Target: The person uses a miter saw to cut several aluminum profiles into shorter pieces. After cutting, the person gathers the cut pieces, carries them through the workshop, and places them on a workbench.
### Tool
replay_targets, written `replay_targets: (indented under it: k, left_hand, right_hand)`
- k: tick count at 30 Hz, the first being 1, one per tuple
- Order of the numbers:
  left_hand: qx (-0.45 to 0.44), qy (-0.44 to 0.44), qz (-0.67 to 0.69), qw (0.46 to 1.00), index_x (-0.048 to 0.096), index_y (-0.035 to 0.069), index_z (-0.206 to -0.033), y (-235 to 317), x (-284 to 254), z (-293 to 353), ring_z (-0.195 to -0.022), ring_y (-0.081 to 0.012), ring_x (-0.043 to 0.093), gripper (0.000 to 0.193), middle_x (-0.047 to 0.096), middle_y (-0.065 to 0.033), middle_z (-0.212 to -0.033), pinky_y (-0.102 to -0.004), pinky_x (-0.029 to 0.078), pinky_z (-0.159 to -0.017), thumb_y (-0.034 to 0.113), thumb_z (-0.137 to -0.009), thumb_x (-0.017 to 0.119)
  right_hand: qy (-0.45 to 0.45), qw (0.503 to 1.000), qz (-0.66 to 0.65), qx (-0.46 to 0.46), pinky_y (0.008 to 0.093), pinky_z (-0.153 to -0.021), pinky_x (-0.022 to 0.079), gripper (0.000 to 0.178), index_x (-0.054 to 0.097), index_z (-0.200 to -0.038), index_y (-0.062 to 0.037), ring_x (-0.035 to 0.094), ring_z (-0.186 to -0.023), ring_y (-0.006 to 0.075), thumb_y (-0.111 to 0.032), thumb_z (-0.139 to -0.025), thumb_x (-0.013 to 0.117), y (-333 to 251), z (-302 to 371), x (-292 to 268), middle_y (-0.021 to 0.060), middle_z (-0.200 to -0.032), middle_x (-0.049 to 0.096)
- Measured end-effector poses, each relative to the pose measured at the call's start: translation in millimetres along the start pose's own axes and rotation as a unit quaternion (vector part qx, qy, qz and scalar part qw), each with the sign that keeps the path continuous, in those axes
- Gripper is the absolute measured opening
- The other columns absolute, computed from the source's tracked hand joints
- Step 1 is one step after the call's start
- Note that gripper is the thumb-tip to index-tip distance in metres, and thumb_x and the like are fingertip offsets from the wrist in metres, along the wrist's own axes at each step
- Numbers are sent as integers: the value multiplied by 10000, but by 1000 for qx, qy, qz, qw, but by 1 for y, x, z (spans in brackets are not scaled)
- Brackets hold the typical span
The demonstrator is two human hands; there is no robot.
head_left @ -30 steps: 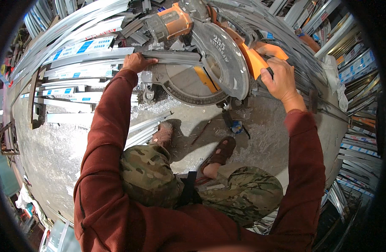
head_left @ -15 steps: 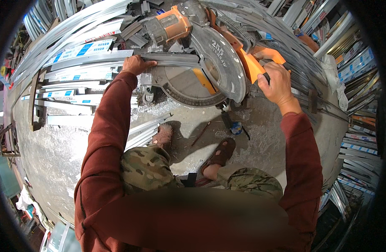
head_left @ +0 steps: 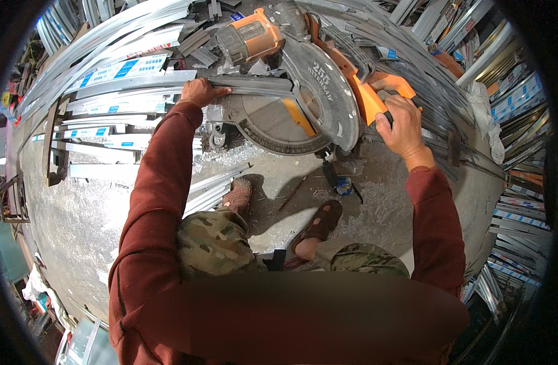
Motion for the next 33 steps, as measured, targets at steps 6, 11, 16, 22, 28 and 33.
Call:
replay_targets:
  k: [6, 11, 16, 22, 28, 33]
  left_hand:
    - [-13, 10, -42, 999, 716, -31, -908, -2, 2, 2, -925, -368, 686, 927, 704, -246, -915, -435, 496, -855, 855, -676, 571]
    - [-16, 60, -25, 998, 714, 21, -805, -53, 10, 53, -806, -378, 687, 861, 700, -208, -797, -452, 514, -773, 858, -689, 547]
    - [-74, 53, 38, 995, 678, 15, -735, -132, 46, 166, -732, -384, 671, 831, 666, -201, -706, -457, 525, -719, 838, -692, 573]
    - [-183, 21, 86, 979, 651, -22, -739, -192, 101, 282, -655, -336, 626, 763, 638, -180, -677, -432, 500, -658, 741, -732, 660]
    - [-124, 111, 107, 980, 656, -34, -784, -197, 93, 291, -654, -339, 613, 726, 640, -198, -717, -432, 494, -661, 691, -744, 685]
    - [-189, -102, 109, 970, 713, -6, -886, -229, 141, 326, -869, -372, 658, 736, 684, -239, -859, -430, 506, -762, 708, -852, 537]
  right_hand:
    - [-37, 999, 13, 25, 484, -744, 456, 365, 624, -825, 29, 601, -822, 411, -334, -841, 589, 1, -34, -22, 212, -829, 623]
    - [-99, 990, 6, 105, 402, -903, 476, 413, 671, -1140, -43, 636, -1038, 334, -374, -935, 532, 16, -84, -31, 193, -1103, 672]
    - [-127, 991, 9, 38, 388, -1012, 392, 383, 651, -1145, 19, 551, -1148, 314, -283, -975, 487, 77, -94, -32, 170, -1202, 627]
    - [-143, 987, 69, -5, 367, -1060, 357, 423, 581, -1265, 20, 514, -1227, 257, -306, -1016, 479, 169, -79, -29, 160, -1290, 576]
    - [-160, 981, 19, 107, 379, -1048, 367, 440, 579, -1252, 31, 521, -1206, 270, -326, -1019, 472, 189, -81, -28, 160, -1292, 552]
    - [-149, 988, 42, 3, 382, -1024, 383, 442, 593, -1224, 42, 542, -1172, 271, -329, -1013, 481, 185, -76, -30, 159, -1261, 575]
Point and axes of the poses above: each hand's wrist, its own z-axis away from the middle knuckle, its own x-axis out of the palm, y = z × x, the point moved 7 cm from there along -z, towards the middle knuckle
